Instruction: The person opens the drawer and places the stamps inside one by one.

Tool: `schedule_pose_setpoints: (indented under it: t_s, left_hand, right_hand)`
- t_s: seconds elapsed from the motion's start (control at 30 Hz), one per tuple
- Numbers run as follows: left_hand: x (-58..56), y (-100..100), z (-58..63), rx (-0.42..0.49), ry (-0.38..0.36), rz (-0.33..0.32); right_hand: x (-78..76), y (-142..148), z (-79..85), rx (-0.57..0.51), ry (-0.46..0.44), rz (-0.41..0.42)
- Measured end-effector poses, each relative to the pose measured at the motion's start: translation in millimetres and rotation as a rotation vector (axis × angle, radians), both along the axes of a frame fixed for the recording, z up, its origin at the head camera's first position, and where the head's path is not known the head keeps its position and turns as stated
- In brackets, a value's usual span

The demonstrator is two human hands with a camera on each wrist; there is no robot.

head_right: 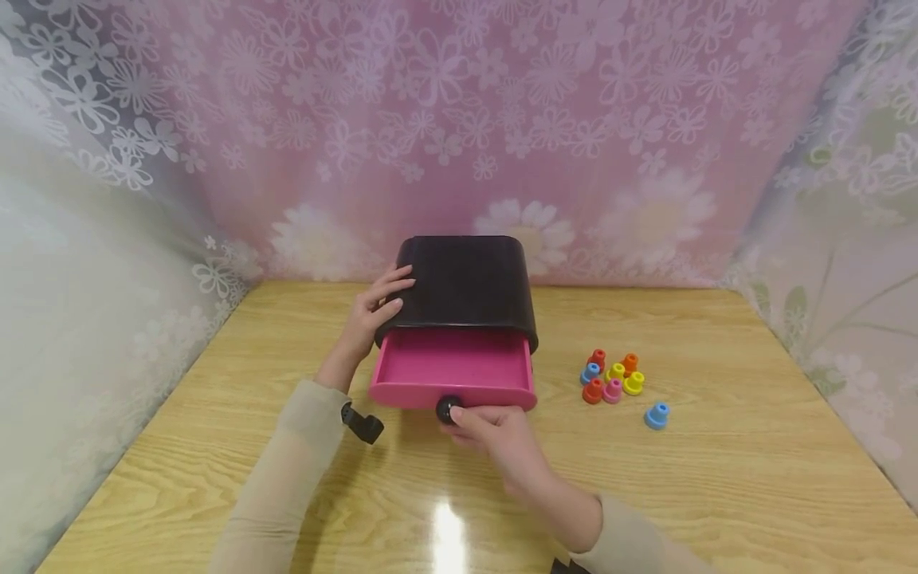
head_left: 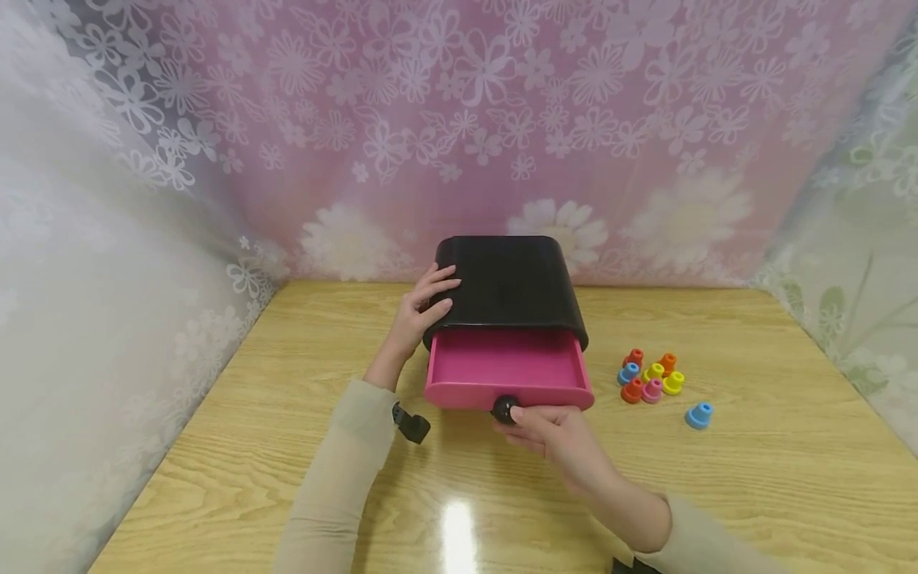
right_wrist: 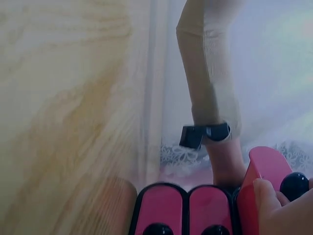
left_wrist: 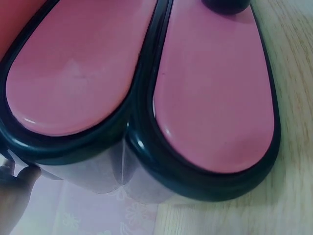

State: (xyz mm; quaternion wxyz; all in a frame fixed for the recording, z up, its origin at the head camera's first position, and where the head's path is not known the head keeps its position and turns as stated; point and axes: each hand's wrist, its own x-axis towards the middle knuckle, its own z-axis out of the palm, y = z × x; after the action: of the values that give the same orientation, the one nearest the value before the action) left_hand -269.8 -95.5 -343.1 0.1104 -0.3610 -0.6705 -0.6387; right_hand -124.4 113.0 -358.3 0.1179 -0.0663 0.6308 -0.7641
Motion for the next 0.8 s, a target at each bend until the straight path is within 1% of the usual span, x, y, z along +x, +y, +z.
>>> schedule_pose_setpoints:
  t_s: [0.1,0.23,0.4,0.6,0.8]
  left_hand:
    - [0.7,0,0.3,0.0,0.005,0.002]
    - [1.1,0,1.0,-0.002,0.013,0.005]
    - [1.1,1,1.2,-0.002,0.002,0.003]
    - [1.1,1,-0.6,0.003,0.001,0.001]
    - [2.4,2,0.9,0.001,0.004,0.003]
  right_hand:
    - [7.0,-1,0.7,-0.011,-0.018,-0.005]
    - [12.6,-2,1.2,-0.025,-0.025,-0.022]
    - [18.0,0,0.6,-0.002,-0.023,-0.006]
    - [28.8,2,-0.5,0.02,-0.064,0.017]
    - [37.8,3,-0.6,0.0,-0.051,0.044]
